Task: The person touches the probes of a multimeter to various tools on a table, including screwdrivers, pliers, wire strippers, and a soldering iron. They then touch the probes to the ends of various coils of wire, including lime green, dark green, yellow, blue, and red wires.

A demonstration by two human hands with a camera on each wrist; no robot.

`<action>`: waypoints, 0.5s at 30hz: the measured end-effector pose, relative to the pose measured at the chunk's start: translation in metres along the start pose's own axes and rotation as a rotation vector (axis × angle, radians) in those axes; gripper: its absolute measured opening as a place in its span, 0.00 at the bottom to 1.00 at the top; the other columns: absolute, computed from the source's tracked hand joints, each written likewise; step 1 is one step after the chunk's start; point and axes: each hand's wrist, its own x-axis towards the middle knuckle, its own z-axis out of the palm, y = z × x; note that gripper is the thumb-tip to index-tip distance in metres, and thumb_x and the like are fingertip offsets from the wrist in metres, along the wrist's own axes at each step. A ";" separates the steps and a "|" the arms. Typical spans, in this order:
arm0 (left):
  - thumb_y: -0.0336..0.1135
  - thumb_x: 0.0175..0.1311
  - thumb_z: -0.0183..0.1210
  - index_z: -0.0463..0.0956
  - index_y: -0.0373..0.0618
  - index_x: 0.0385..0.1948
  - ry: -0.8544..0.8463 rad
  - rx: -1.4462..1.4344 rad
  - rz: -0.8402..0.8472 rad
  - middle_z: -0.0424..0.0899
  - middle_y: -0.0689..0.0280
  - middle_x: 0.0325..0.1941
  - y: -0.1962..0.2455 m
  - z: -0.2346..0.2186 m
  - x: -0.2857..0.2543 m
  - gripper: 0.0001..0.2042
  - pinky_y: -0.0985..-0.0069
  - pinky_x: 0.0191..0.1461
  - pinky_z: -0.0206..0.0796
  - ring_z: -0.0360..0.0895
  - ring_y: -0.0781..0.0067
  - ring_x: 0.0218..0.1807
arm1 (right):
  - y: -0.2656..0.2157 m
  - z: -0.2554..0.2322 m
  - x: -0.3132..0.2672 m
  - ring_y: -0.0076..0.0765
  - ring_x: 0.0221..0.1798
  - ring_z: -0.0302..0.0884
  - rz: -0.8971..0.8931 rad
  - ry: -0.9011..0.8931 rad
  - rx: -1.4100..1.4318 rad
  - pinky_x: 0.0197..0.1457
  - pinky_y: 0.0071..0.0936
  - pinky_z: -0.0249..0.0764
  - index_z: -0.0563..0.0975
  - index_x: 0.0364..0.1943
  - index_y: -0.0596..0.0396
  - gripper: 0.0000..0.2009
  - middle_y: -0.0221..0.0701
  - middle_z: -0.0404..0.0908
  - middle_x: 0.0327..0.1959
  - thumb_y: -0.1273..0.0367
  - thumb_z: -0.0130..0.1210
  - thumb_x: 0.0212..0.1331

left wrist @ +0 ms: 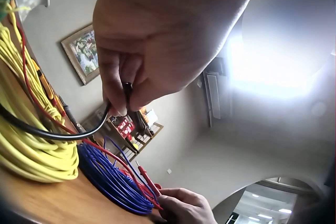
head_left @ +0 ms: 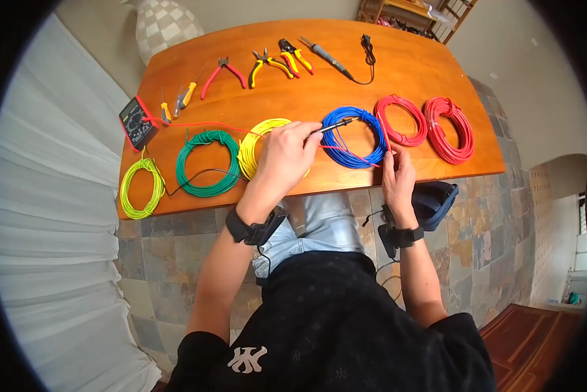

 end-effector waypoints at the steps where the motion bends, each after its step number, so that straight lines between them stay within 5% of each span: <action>1: 0.30 0.60 0.59 0.81 0.35 0.39 0.002 -0.029 0.015 0.83 0.53 0.30 0.000 0.002 0.000 0.09 0.69 0.37 0.71 0.80 0.57 0.31 | 0.002 0.001 0.001 0.37 0.26 0.76 0.033 -0.001 0.028 0.34 0.34 0.71 0.77 0.47 0.60 0.11 0.38 0.78 0.24 0.69 0.52 0.65; 4: 0.31 0.61 0.57 0.80 0.35 0.39 -0.059 -0.015 -0.023 0.81 0.53 0.29 -0.001 0.001 0.002 0.10 0.68 0.36 0.69 0.79 0.57 0.30 | 0.003 -0.001 0.002 0.28 0.24 0.72 0.165 -0.038 0.109 0.30 0.28 0.69 0.77 0.48 0.59 0.11 0.34 0.77 0.24 0.68 0.51 0.66; 6: 0.31 0.61 0.56 0.80 0.35 0.40 -0.080 -0.024 -0.010 0.80 0.53 0.28 -0.004 -0.003 0.007 0.11 0.69 0.34 0.68 0.78 0.58 0.29 | -0.004 -0.004 0.003 0.15 0.30 0.68 0.374 -0.086 0.435 0.33 0.16 0.65 0.76 0.48 0.61 0.11 0.24 0.76 0.28 0.68 0.50 0.69; 12: 0.31 0.59 0.58 0.80 0.33 0.40 -0.242 -0.083 -0.067 0.84 0.54 0.30 -0.001 -0.003 0.027 0.11 0.74 0.35 0.71 0.81 0.66 0.30 | 0.009 -0.006 -0.003 0.15 0.29 0.70 0.263 -0.100 0.316 0.33 0.16 0.67 0.76 0.50 0.61 0.11 0.23 0.76 0.28 0.70 0.51 0.68; 15: 0.32 0.59 0.60 0.81 0.33 0.39 -0.234 -0.084 -0.092 0.85 0.54 0.31 0.003 0.002 0.035 0.11 0.75 0.36 0.72 0.83 0.68 0.32 | 0.001 -0.015 -0.001 0.21 0.34 0.76 0.292 -0.110 0.484 0.40 0.20 0.73 0.75 0.54 0.62 0.14 0.30 0.80 0.30 0.70 0.52 0.67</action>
